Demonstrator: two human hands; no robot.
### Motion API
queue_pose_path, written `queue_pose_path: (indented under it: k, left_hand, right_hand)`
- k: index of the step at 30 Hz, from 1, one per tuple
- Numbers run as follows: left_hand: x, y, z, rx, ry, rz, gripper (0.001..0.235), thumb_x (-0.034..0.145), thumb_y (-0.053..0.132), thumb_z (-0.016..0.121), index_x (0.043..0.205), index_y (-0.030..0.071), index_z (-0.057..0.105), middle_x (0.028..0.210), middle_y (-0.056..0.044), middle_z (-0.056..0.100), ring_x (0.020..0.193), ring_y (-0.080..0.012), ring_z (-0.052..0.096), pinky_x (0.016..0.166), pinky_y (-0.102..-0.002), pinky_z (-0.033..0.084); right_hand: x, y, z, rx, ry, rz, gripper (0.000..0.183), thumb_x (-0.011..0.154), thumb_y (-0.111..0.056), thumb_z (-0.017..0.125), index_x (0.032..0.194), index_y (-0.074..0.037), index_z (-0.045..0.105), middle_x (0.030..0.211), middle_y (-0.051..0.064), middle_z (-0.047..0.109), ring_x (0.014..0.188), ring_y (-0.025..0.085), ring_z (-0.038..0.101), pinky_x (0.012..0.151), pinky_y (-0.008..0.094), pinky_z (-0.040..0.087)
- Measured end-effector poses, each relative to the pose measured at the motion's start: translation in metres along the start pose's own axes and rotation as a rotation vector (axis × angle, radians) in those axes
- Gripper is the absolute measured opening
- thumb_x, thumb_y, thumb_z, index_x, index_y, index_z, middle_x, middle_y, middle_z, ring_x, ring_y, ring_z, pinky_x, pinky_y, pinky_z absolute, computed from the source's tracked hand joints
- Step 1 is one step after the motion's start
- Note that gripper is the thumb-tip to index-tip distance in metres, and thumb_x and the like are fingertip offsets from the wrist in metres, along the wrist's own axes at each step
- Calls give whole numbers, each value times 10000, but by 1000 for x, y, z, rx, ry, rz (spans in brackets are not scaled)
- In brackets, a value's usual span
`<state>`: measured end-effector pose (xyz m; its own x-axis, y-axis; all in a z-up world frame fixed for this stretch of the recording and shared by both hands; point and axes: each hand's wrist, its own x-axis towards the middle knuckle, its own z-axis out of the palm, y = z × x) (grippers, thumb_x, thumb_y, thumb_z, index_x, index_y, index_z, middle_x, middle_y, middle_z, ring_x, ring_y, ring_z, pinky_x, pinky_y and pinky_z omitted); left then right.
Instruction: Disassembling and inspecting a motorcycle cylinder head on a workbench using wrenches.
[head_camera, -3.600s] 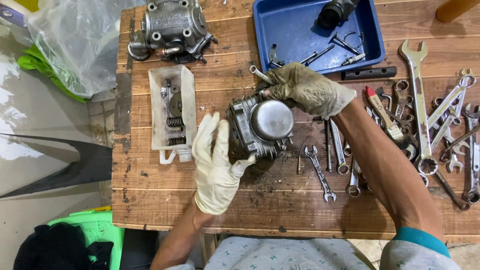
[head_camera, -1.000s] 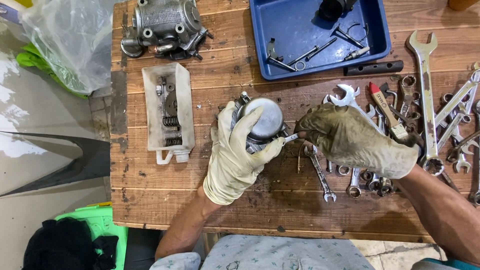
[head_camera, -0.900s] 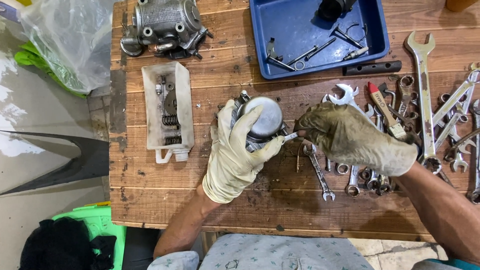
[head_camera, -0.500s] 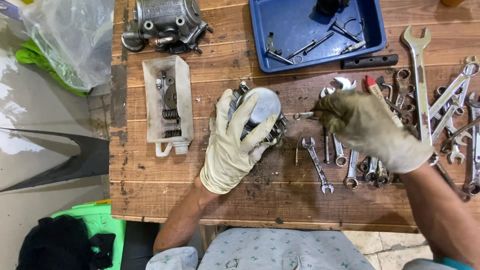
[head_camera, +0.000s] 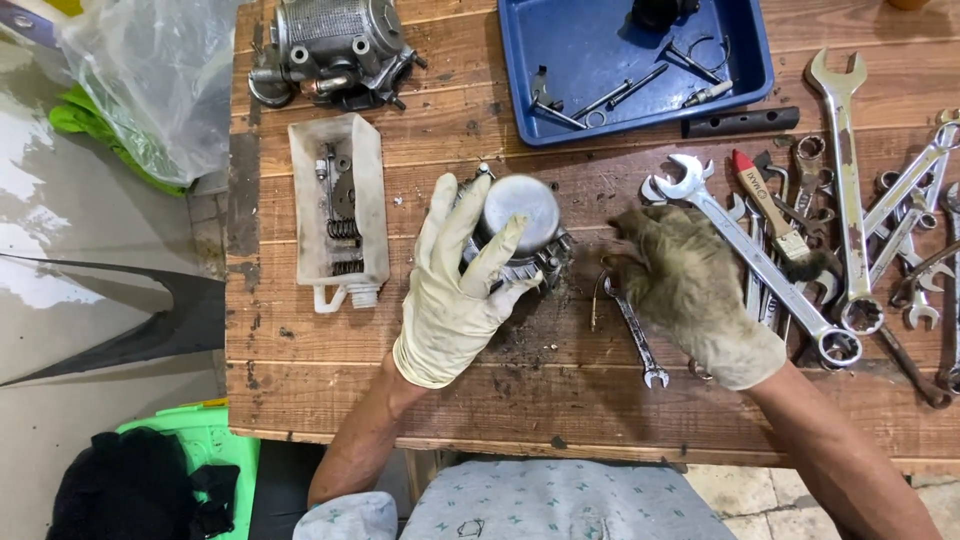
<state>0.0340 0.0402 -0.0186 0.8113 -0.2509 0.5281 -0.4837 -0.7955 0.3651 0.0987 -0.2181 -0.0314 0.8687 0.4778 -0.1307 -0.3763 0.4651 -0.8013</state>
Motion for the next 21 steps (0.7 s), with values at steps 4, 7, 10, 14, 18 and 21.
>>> queue_pose_path:
  k: [4, 7, 10, 14, 18, 21]
  left_hand:
    - [-2, 1, 1, -31, 46, -85, 625, 1049, 424, 708, 1564, 268, 390, 1683, -192, 244, 1597, -527, 229, 1336, -716, 314]
    - [-1, -1, 1, -115, 134, -169, 582, 1032, 539, 587, 1541, 293, 444, 1689, -182, 215, 1595, -486, 172, 1326, -691, 196]
    - [2, -1, -3, -229, 239, -275, 581, 1024, 577, 517, 1533, 303, 462, 1689, -148, 212, 1586, -416, 180, 1315, -616, 156]
    - [0, -3, -10, -368, 212, -458, 591, 1098, 567, 387, 1603, 260, 366, 1682, -127, 265, 1576, -381, 237, 1308, -574, 184]
    - [-4, -17, 0, -606, 189, -559, 601, 1093, 481, 468, 1600, 179, 357, 1652, -155, 318, 1557, -318, 292, 1292, -486, 247]
    - [-6, -22, 11, -758, 187, -577, 743, 1038, 559, 534, 1613, 134, 333, 1659, -175, 312, 1560, -304, 274, 1295, -469, 234]
  right_hand:
    - [8, -13, 25, -834, -145, -48, 611, 1018, -359, 447, 1494, 14, 358, 1362, 206, 607, 988, 189, 662, 762, 274, 615]
    - [19, -7, 24, -46, -119, 192, 749, 991, -374, 452, 1561, 50, 212, 1506, 272, 462, 1288, 278, 615, 969, 345, 587]
    - [28, 34, -15, 757, 33, 412, 632, 1071, -311, 276, 1607, -15, 117, 1526, 322, 349, 1241, 374, 610, 793, 381, 635]
    - [39, 58, -24, 1284, 98, 559, 592, 1114, -310, 179, 1638, -62, 61, 1547, 341, 273, 1232, 431, 584, 713, 420, 645]
    - [42, 62, -22, 1341, 41, 603, 624, 1107, -366, 190, 1644, -75, 64, 1562, 325, 261, 1261, 428, 548, 749, 445, 617]
    - [41, 61, -26, 1397, -18, 635, 658, 1100, -422, 202, 1650, -87, 67, 1577, 309, 248, 1289, 425, 512, 786, 470, 590]
